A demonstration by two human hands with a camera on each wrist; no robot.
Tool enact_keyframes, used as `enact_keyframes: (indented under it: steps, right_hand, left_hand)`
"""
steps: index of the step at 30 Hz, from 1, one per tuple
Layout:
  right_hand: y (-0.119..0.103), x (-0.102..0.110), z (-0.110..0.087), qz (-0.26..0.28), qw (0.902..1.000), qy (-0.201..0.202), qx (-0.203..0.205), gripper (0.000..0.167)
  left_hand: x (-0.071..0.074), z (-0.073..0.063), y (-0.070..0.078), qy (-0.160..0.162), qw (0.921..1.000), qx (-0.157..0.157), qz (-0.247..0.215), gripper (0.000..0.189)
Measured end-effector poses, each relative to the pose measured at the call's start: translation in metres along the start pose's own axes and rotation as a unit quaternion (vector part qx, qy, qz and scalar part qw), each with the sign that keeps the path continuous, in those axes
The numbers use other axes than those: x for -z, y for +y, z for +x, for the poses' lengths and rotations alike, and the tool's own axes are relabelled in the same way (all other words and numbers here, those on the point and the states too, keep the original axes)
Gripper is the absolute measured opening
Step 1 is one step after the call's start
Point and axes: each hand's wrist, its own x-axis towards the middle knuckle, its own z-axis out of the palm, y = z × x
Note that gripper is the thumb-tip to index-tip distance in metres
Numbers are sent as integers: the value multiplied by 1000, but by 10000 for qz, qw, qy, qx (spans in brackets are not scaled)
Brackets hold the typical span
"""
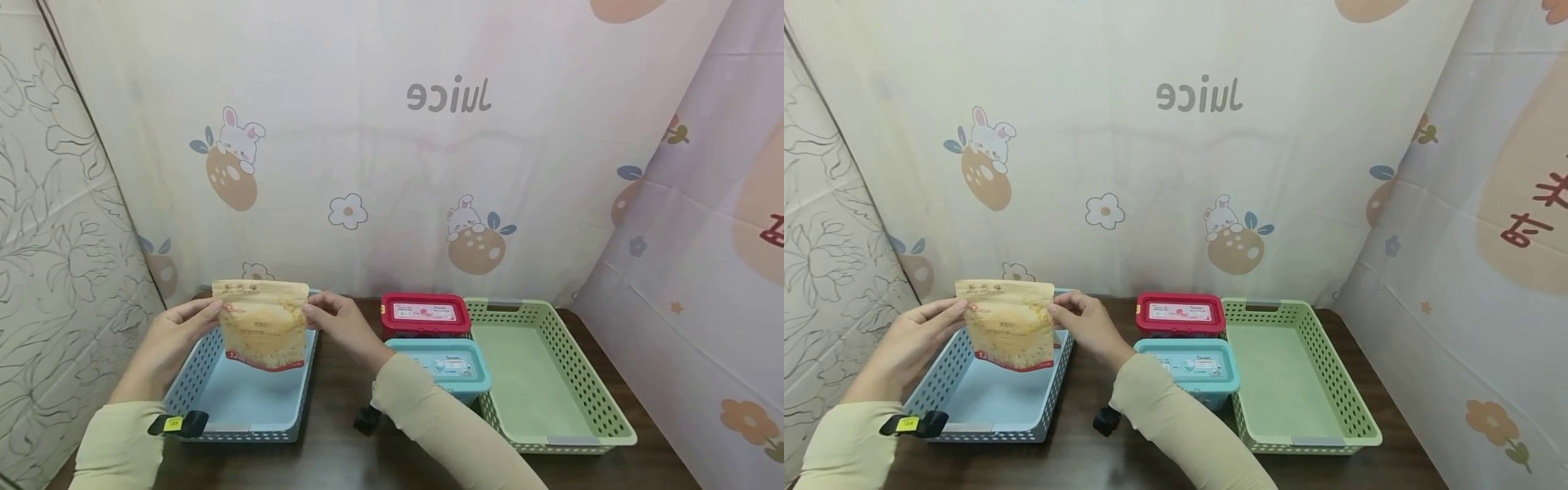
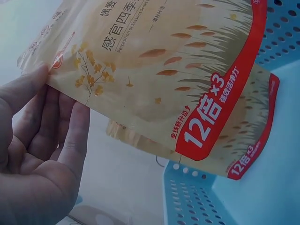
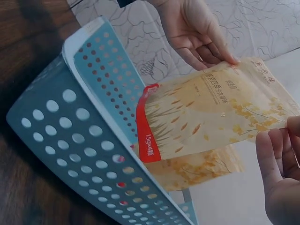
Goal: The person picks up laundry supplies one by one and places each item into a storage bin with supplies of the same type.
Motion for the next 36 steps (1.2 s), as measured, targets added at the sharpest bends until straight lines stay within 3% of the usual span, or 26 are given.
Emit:
enact_keyframes:
  steps: [10,21,30,36]
  right_hand:
    - [10,-12,3,-76,9999,-63,-57,19]
    - [12,-18,7,-225,9994,63,-254,17]
    - [23,-21,11,-360,9983,118,-449,14]
    - [27,-25,12,-101,9985,50,-543,12]
  left_hand:
    - [10,-1,-13,125,9996,243,88,74]
    - [13,-3,-16,150,9990,151,401,71]
    - [20,-1,-21,-110,9954,68,954,71]
    - [24,0,-25,-306,9918,219,1220,72]
